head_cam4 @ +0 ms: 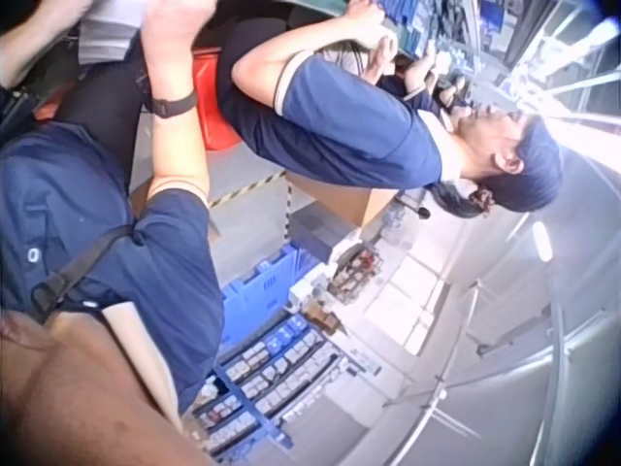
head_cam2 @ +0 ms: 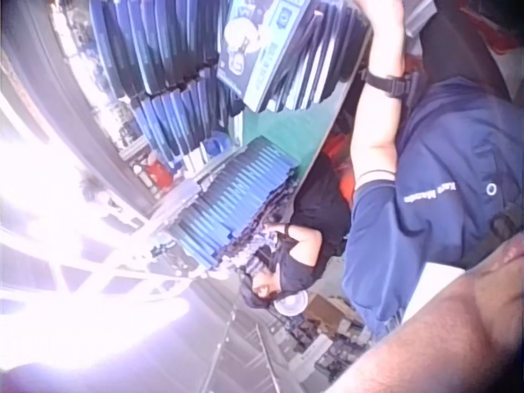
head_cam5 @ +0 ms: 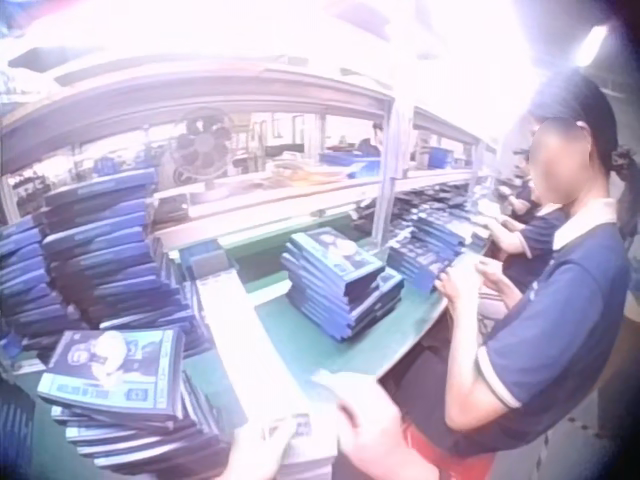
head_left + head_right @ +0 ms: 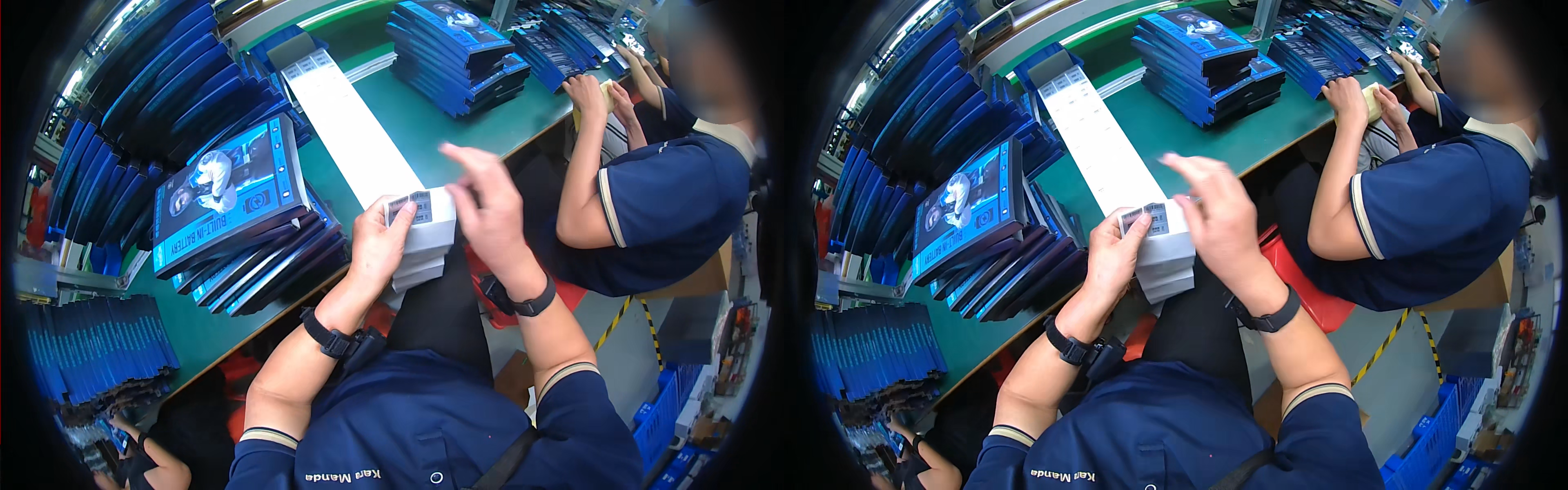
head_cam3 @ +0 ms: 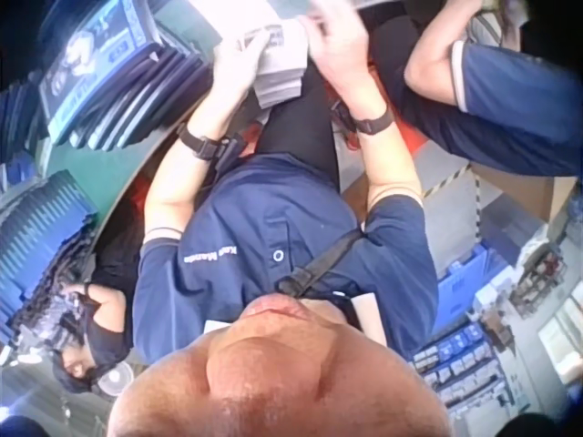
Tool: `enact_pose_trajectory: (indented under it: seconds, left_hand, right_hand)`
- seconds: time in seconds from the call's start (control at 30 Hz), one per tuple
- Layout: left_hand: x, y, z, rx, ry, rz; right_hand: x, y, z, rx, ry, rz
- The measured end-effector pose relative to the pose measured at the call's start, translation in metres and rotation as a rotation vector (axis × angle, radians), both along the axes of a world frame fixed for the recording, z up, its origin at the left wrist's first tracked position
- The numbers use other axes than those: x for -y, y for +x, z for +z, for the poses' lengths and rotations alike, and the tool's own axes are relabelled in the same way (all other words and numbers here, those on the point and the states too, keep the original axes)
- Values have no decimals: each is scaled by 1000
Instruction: Apply adhesive security labels to product boxes and stack them into neat bundles on an assembly line shelf.
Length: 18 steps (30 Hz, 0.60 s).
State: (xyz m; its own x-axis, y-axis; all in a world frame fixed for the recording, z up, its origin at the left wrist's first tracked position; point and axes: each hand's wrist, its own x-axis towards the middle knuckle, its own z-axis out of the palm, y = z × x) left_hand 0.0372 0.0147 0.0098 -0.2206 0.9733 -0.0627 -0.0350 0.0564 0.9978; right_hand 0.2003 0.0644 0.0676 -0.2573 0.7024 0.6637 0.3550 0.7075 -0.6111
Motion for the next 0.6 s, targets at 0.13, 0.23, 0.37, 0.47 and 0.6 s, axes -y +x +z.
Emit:
enact_pose_trajectory:
  seconds: [0.13,0.23,0.37,0.47,0.6]
  left_hand:
    - [1,2,3,1,-1,-3]
    - [-1,2,-2,41,19,23]
    - [-6,2,2,230,-37,34]
    - [-8,-4,-5,228,-42,7]
    - [-4,-2,4,91,-76,-4]
  right_hand:
    - [-4,-11,-18,330,214,17]
    - [-2,-11,-27,349,319,28]
    - [4,-2,-32,301,446,4]
    - [16,8,-20,235,300,-41]
    - [13,11,4,-65,-11,-84]
